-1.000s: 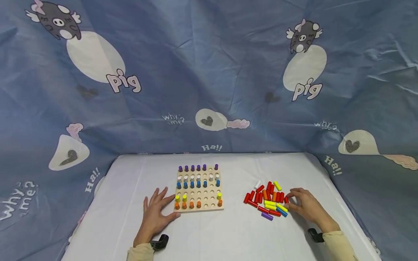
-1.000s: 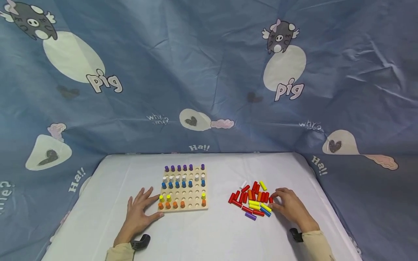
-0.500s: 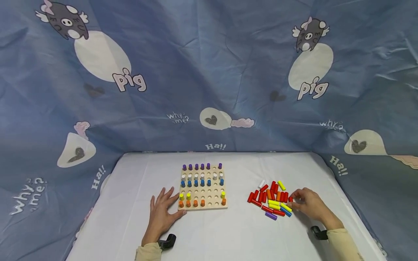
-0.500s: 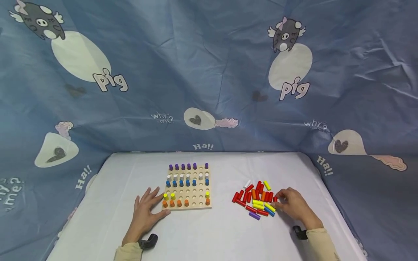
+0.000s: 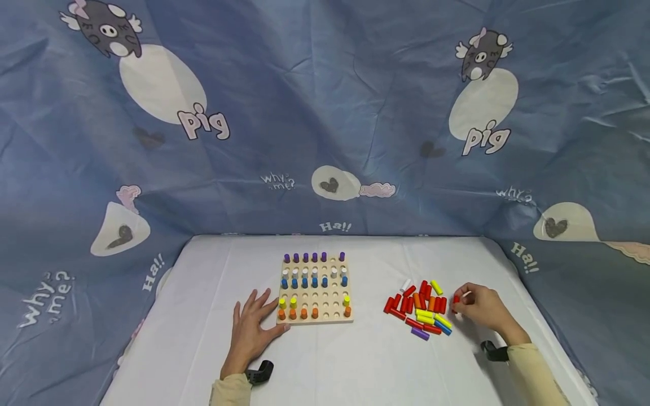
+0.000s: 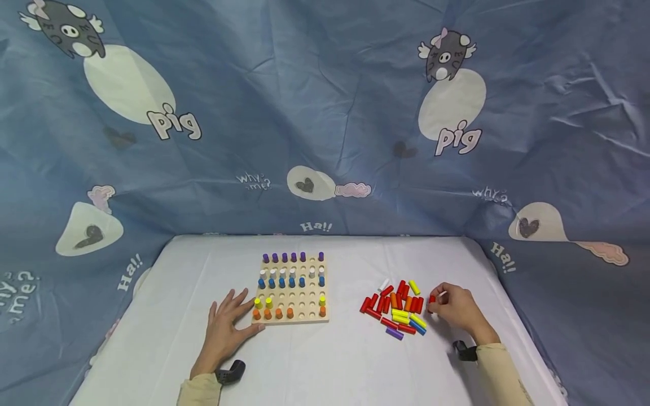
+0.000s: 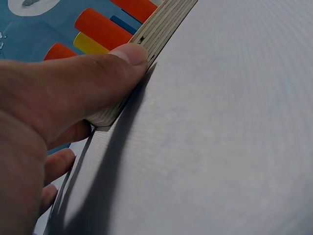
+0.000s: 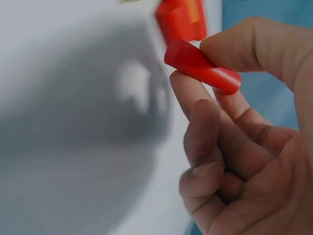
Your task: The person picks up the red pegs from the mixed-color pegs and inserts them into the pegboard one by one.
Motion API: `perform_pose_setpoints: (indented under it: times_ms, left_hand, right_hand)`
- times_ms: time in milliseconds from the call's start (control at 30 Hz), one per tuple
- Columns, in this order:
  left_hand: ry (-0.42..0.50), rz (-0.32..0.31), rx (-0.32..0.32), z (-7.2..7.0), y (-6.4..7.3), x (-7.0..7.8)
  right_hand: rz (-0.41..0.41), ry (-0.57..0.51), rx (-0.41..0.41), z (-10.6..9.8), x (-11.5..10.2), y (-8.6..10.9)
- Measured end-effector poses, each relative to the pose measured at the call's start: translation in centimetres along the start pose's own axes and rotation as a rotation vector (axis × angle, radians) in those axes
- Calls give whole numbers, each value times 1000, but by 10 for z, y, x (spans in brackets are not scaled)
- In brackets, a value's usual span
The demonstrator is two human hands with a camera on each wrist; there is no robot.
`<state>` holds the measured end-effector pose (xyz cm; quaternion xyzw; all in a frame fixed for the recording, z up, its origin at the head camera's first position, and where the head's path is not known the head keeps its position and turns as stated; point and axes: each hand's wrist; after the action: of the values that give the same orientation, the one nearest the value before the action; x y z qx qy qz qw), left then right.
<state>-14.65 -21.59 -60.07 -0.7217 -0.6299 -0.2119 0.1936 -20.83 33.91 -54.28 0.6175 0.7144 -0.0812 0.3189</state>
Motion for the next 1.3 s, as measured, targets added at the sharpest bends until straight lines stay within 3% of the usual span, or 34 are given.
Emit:
perform_pose_setpoints:
  times_ms: [267, 600, 900, 1133, 1300]
  left_hand:
    - [-4, 3, 23, 0, 0, 0]
    - [-13, 30, 37, 0, -1, 0]
    - [-3, 16, 36, 1, 0, -2]
    - [10, 25, 38, 2, 0, -3]
    - [-1, 31, 47, 1, 0, -2]
  right_hand:
    - [-132, 8, 21, -17, -49, -12]
    - [-368, 42, 74, -12, -126, -37]
    - [-576, 16, 100, 18, -210, -64]
    - [-745, 131, 55, 44, -266, -77]
    - [-801, 242, 77, 67, -290, -85]
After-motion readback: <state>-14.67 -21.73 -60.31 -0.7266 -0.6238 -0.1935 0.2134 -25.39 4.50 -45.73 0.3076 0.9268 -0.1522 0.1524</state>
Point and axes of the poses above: each hand's wrist, its own y-axis away from the middle knuckle, its own z-axis out of the palm, x = y × z, and after that the axes turned 15 degrees about -x, right-handed
